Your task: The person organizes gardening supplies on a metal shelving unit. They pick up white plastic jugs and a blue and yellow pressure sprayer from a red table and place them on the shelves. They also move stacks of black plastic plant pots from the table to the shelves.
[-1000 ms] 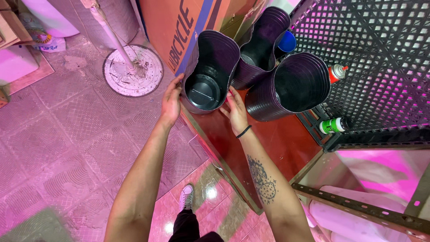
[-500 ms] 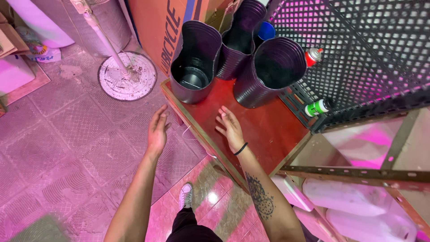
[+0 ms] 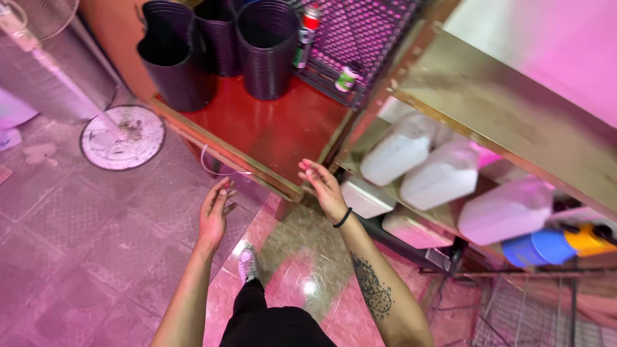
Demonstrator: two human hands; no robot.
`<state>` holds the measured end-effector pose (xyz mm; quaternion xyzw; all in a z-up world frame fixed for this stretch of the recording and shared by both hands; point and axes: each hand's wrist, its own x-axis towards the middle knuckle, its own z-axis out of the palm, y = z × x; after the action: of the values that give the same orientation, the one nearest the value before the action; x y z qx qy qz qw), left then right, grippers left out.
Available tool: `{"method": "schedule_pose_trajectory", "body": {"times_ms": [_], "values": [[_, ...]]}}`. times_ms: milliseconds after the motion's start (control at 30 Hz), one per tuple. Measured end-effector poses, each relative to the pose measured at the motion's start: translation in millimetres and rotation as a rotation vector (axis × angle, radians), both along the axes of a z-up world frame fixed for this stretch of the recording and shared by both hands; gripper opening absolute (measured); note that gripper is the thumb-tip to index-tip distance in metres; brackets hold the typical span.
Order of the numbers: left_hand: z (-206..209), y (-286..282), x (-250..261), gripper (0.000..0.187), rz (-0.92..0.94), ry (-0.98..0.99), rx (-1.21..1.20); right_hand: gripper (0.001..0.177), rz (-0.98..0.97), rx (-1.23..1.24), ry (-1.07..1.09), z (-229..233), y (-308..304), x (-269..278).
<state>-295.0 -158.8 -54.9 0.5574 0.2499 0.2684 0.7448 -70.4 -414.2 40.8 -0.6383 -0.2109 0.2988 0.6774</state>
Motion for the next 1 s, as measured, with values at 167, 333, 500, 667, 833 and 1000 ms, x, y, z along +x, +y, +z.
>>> {"method": "schedule_pose_trajectory", "body": {"times_ms": [167,333,500,667,833,1000], "values": [[34.5,-119.6,15.4,0.049,-0.189,-0.053,0.049,0.059,-0.183,0.054,-0.072,41.7,-158.4,-33.1],[99.3,-242.1,39.1,0.045,-0.379,-0.147,0.208,0.06,-0.393,0.105,-0.161,94.9,-314.6,-64.4],[171.9,-354.1,56.0,0.045,-0.613,-0.264,0.28,0.056,-0.609,0.144,-0.273,135.8,-452.0,-101.6],[211.0,-445.1,85.5,0.046,-0.744,-0.348,0.312,0.054,-0.746,0.15,-0.34,159.2,-559.9,-130.1],[245.2,-517.7,119.8,0.049,-0.863,-0.404,0.343,0.057,-0.865,0.126,-0.377,177.2,-639.7,-149.6],[265.7,-573.6,162.2,0.049,-0.906,-0.448,0.41,0.057,-1.01,0.151,-0.387,189.0,-691.8,-155.9]]}}
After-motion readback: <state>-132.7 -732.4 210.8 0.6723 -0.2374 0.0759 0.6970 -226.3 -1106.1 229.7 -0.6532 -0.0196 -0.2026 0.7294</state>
